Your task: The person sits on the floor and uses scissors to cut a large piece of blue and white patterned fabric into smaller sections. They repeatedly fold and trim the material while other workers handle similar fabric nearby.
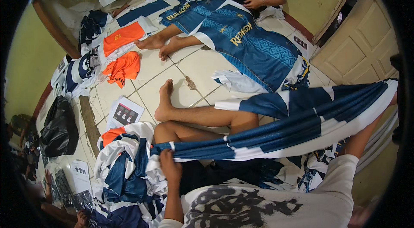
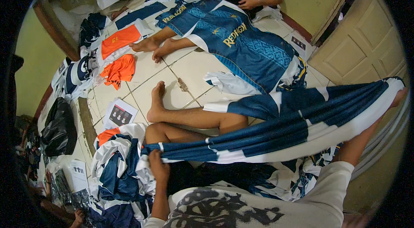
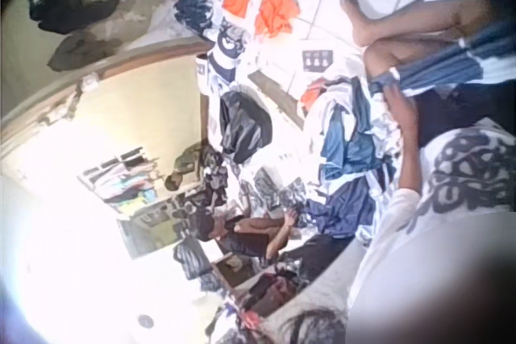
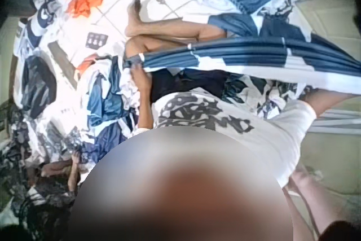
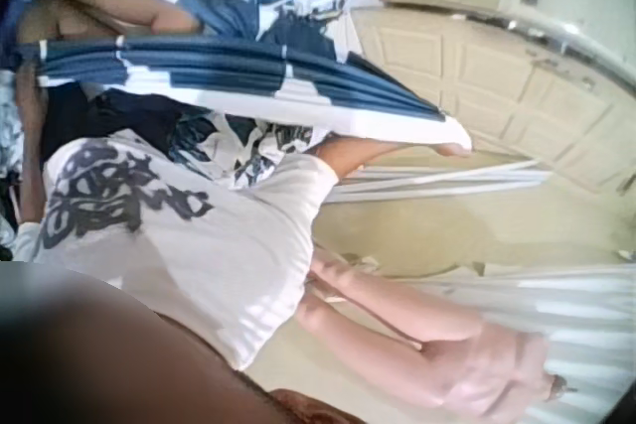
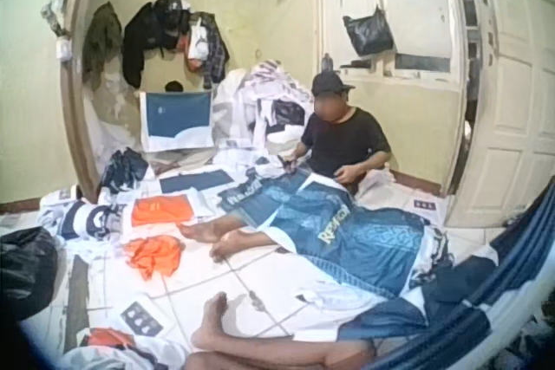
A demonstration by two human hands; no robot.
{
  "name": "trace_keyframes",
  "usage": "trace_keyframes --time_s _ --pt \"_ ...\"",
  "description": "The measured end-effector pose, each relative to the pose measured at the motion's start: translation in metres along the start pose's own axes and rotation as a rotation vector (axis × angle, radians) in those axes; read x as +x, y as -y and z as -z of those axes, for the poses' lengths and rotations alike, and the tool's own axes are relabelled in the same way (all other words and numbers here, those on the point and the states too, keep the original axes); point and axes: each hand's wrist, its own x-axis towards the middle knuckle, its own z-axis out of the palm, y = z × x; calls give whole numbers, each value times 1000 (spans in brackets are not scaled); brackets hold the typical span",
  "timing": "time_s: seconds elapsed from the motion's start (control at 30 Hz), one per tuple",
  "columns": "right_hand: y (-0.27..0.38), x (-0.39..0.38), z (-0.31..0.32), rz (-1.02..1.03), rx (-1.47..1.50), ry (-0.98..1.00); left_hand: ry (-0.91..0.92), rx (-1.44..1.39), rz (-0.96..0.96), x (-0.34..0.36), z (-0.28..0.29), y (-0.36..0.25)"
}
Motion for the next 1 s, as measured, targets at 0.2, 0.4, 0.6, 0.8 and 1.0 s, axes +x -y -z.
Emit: trace_keyframes --time_s 0.2,0.4,0.6,0.8,1.0 --pt "19 -116 -25 307 -453 406 -323 997 50 85 128 225" --pt "86 -290 -112 -52 -511 1546 -450 482 286 186 334 225" --pt "2 -479 -74 -182 -303 1755 -401 436 280 177 334 152" --pt "-48 -585 26 -723 -514 1667 -170 169 113 92 238 87" --pt "-32 -608 18 -416 -264 1327 479 -501 -473 52 -20 -149"
